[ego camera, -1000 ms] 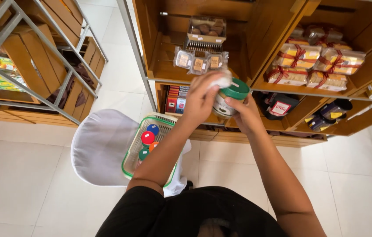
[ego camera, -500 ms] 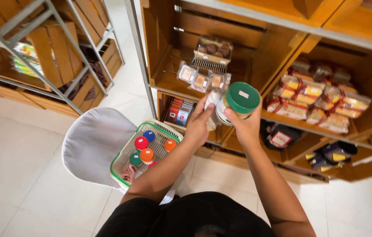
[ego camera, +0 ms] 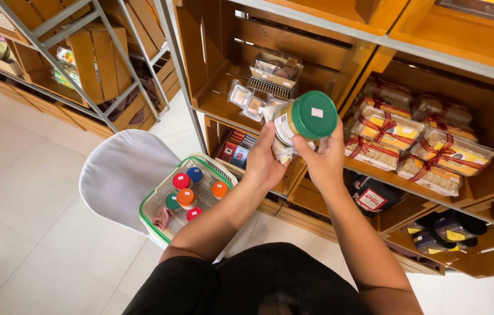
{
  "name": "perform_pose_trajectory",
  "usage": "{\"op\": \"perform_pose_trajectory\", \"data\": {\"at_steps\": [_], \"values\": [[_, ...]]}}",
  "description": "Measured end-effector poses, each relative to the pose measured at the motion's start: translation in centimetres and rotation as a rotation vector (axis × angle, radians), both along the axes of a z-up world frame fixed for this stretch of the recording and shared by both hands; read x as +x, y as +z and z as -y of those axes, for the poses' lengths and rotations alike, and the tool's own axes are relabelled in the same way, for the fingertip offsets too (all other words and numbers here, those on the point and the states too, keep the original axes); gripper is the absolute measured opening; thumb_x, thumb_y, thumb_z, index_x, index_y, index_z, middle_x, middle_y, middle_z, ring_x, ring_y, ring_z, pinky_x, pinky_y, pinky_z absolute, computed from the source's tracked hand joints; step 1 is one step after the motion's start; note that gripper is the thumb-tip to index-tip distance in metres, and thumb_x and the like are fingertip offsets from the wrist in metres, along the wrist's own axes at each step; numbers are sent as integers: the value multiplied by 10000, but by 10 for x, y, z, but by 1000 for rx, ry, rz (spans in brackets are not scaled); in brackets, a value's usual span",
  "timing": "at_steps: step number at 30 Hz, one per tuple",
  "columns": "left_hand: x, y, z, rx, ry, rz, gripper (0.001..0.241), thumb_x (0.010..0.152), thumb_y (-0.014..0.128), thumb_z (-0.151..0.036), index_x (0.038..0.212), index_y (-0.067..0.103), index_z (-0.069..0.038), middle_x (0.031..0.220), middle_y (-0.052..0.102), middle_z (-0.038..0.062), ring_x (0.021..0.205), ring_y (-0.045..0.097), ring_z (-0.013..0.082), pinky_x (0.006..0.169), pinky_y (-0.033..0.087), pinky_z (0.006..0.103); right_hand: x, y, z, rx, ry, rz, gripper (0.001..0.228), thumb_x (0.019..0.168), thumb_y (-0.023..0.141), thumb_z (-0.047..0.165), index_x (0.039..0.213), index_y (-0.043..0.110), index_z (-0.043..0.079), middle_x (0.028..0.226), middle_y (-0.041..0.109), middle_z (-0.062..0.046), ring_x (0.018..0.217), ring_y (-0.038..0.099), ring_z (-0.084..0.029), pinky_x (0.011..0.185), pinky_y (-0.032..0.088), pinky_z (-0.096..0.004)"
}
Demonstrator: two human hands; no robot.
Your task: The person wipes peanut butter jars with a cloth and places them onto a wooden shelf.
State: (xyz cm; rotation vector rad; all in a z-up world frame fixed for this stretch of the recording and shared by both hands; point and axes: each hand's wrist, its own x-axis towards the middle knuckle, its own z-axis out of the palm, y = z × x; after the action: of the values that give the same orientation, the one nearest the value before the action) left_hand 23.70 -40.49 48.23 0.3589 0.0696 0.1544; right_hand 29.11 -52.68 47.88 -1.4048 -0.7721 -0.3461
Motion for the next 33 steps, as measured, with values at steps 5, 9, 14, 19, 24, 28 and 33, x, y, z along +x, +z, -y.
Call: {"op": "perform_pose_trajectory", "data": {"at_steps": [5, 9, 14, 19, 24, 28, 33], "values": [[-13, 22, 27, 298, 202, 13, 424, 1032, 626, -237, 1405, 498, -83, 1318, 632, 181, 1202, 619, 266, 1019, 528, 481, 3, -19, 13, 149, 162, -239, 744, 924, 774, 16, 1507, 327, 134, 1433, 520, -79, 1266, 569, -174, 1122, 468, -399], [-19, 25, 22, 858, 291, 10, 307, 1013, 650, -255, 1253, 579, -77, 983, 651, 40, 946, 625, 136, 811, 568, 332, 25, -22, 31, 244, 91, -309, 702, 864, 854, 47, 1426, 445, 147, 1316, 637, -64, 1143, 647, -176, 1040, 565, -401], [-30, 44, 20, 1613, 869, 277, 458, 1003, 614, -122, 1450, 520, -149, 1271, 650, 222, 1189, 634, 454, 950, 562, 520, 31, -14, 41, 383, 164, -393, 591, 882, 817, -10, 1373, 528, 146, 1223, 697, -31, 1078, 693, -151, 971, 601, -374], [-17, 45, 25, 1648, 836, 623, 451, 1043, 514, -75, 1470, 529, -221, 1581, 431, 144, 1490, 379, 353, 1263, 310, 564, 27, 1, 36, 370, 238, -383, 627, 867, 824, 6, 1399, 527, 158, 1243, 679, -38, 1081, 668, -161, 975, 593, -392], [-8, 53, 0, 1250, 521, 640, 429, 1078, 484, -43, 1473, 534, -204, 1554, 476, 146, 1446, 447, 352, 1252, 329, 572, 40, 20, 24, 402, 200, -311, 714, 808, 854, -40, 1411, 509, 127, 1293, 655, -93, 1186, 680, -263, 1044, 599, -446], [35, 23, -27, 335, 6, 301, 476, 1072, 552, -175, 1520, 408, -102, 1338, 614, 234, 1149, 654, 342, 921, 588, 500, 39, 47, 7, 306, 204, -58, 812, 843, 855, 117, 1502, 391, 201, 1415, 540, -60, 1332, 542, -219, 1164, 496, -455], [51, 47, -61, 19, -273, 268, 412, 1065, 561, -253, 1450, 470, -139, 1221, 687, 205, 1063, 713, 370, 851, 626, 589, 37, 95, -26, 21, 190, 79, 980, 814, 846, 112, 1597, 259, 128, 1556, 435, -140, 1423, 421, -250, 1204, 397, -471]]}}
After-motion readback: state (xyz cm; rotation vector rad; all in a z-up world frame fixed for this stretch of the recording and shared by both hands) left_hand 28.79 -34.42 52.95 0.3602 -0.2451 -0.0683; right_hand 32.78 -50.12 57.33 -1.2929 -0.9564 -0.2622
